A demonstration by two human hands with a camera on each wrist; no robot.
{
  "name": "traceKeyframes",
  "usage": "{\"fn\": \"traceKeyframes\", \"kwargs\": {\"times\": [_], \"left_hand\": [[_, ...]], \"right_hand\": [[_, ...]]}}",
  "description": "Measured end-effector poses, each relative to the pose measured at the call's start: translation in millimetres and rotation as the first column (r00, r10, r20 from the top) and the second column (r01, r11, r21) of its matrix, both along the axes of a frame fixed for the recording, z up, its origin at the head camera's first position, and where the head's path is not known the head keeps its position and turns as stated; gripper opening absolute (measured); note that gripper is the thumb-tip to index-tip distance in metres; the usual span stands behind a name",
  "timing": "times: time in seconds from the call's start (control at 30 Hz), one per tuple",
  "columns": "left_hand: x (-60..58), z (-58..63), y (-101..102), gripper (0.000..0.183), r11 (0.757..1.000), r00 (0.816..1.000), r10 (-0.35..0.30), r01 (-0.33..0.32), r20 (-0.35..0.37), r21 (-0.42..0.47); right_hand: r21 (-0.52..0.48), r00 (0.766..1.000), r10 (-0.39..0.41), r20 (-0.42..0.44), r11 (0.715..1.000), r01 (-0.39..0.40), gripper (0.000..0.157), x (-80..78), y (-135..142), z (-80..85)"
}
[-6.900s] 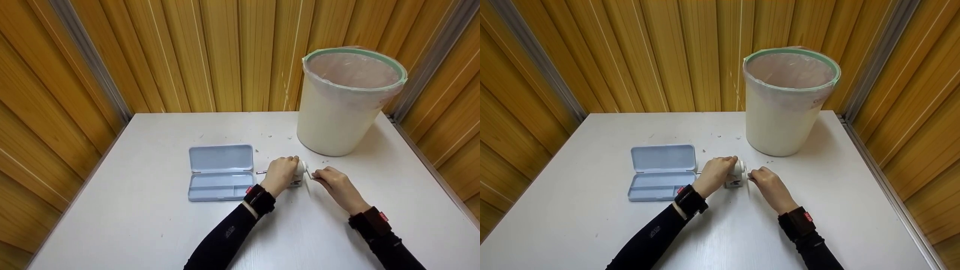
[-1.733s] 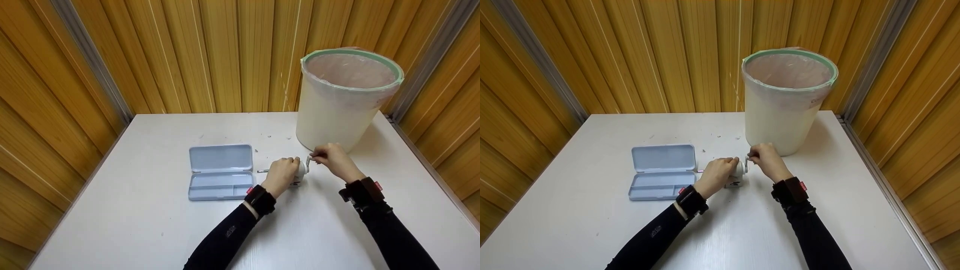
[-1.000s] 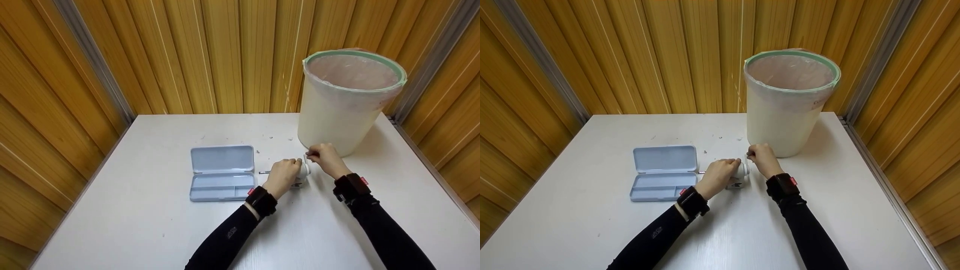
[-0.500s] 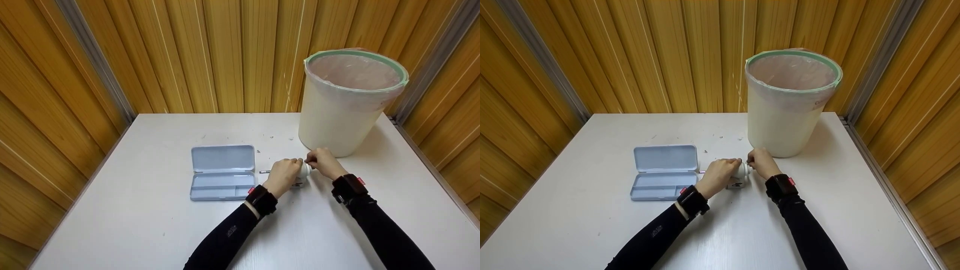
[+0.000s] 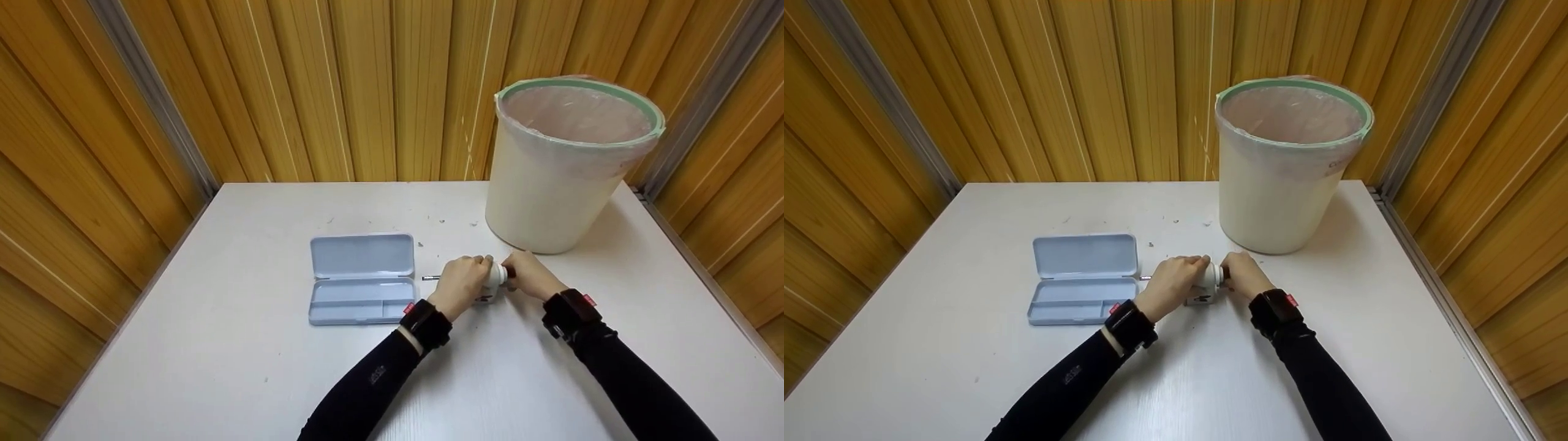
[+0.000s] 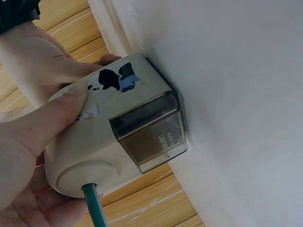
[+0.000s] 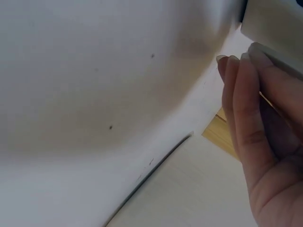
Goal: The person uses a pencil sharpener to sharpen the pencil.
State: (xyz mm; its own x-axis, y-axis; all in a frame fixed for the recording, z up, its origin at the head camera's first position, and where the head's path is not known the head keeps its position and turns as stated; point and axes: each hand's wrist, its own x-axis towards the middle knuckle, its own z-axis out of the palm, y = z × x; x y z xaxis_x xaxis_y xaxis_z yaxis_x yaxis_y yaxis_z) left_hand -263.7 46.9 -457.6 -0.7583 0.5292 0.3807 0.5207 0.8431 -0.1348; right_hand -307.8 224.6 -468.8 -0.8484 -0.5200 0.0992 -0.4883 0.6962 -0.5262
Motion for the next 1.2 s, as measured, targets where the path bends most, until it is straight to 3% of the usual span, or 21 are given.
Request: {"fn": "traceKeyframes", "kwargs": {"times": [0.47,0.7,1.0,1.2], "left_hand": [[3.7,-1.6,1.9,0.050,1.000,1.000,0.010,-0.010,0.027,0.007],[2.9,-1.0,1.7,0.044,1.000,1.000,0.016,-0.017,0.010,0.005],[0.4,0.0,1.1,0.038,1.000,1.000,0.025,-0.026,0.007,0.008],[0.8,0.6,1.2,0.045,0.999,0.999,0.034,-0.034,0.014,-0.012]], "right_hand": [[-0.007,0.998,0.011,-0.059,1.000,-0.011,0.014,24.6,6.8,-3.2],[-0.020,0.993,0.079,-0.083,0.997,-0.081,0.015,36.9,8.1,6.1],[-0.062,0.997,0.062,-0.055,0.996,-0.065,0.012,48.3,10.1,19.8],[-0.057,0.997,0.044,-0.058,0.997,-0.048,0.011,52.6,10.5,25.8]]}}
